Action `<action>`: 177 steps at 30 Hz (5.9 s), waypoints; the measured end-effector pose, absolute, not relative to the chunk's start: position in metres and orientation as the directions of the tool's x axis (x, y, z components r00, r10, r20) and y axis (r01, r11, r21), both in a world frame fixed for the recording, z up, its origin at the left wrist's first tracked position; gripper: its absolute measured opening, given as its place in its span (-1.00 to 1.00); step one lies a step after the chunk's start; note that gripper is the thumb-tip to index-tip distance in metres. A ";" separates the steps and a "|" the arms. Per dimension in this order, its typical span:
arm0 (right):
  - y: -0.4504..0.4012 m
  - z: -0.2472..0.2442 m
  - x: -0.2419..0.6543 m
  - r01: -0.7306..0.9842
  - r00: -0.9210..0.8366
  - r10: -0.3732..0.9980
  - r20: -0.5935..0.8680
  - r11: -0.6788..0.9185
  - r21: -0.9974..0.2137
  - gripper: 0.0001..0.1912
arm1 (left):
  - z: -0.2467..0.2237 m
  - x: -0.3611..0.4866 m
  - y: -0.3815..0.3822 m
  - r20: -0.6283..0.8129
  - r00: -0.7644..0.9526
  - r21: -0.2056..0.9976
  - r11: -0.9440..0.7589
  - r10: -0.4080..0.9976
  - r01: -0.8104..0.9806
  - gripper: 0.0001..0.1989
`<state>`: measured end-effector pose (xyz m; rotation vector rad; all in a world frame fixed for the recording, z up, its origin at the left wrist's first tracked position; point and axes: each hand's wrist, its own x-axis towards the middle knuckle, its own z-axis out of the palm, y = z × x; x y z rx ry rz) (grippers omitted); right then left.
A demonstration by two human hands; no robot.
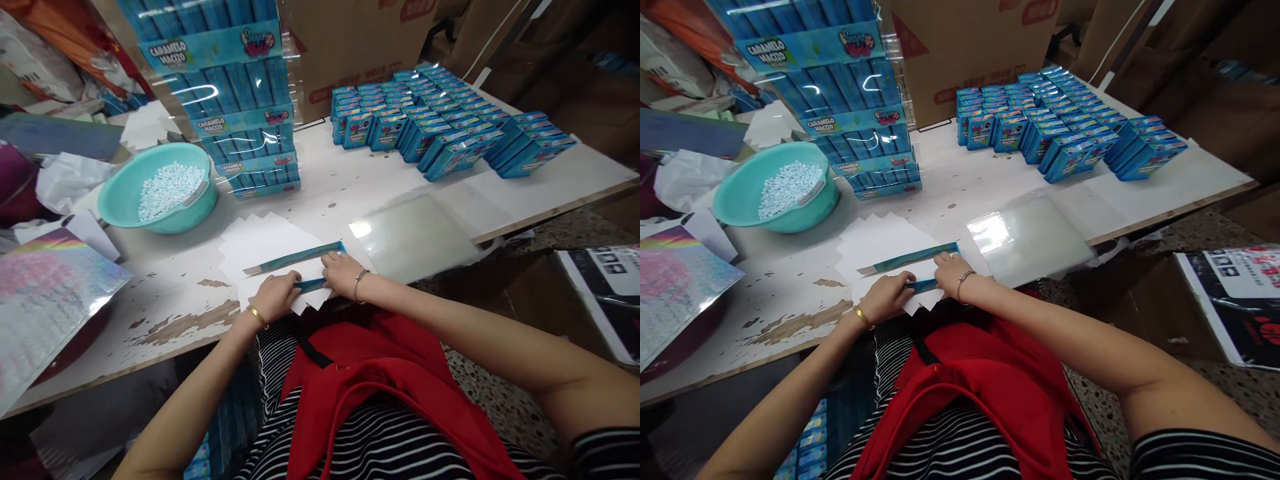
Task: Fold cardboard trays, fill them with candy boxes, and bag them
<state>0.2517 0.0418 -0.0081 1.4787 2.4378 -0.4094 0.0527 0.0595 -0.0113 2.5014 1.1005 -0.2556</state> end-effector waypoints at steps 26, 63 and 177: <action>-0.023 -0.056 0.263 0.698 -0.646 0.713 0.274 0.697 -0.166 -0.73 | -0.005 0.033 0.046 -0.067 0.762 0.327 -0.707 0.645 0.627 -0.72; -0.038 -0.078 0.254 0.613 -0.163 0.867 0.471 0.463 -0.640 -0.65 | -0.037 0.071 0.007 0.284 0.466 0.574 -0.538 0.838 0.617 -0.57; 0.065 -0.049 0.406 -0.514 0.707 0.562 -0.430 -0.009 -0.857 -0.19 | 0.079 0.422 0.262 -0.183 0.957 0.219 -0.940 0.224 0.261 0.10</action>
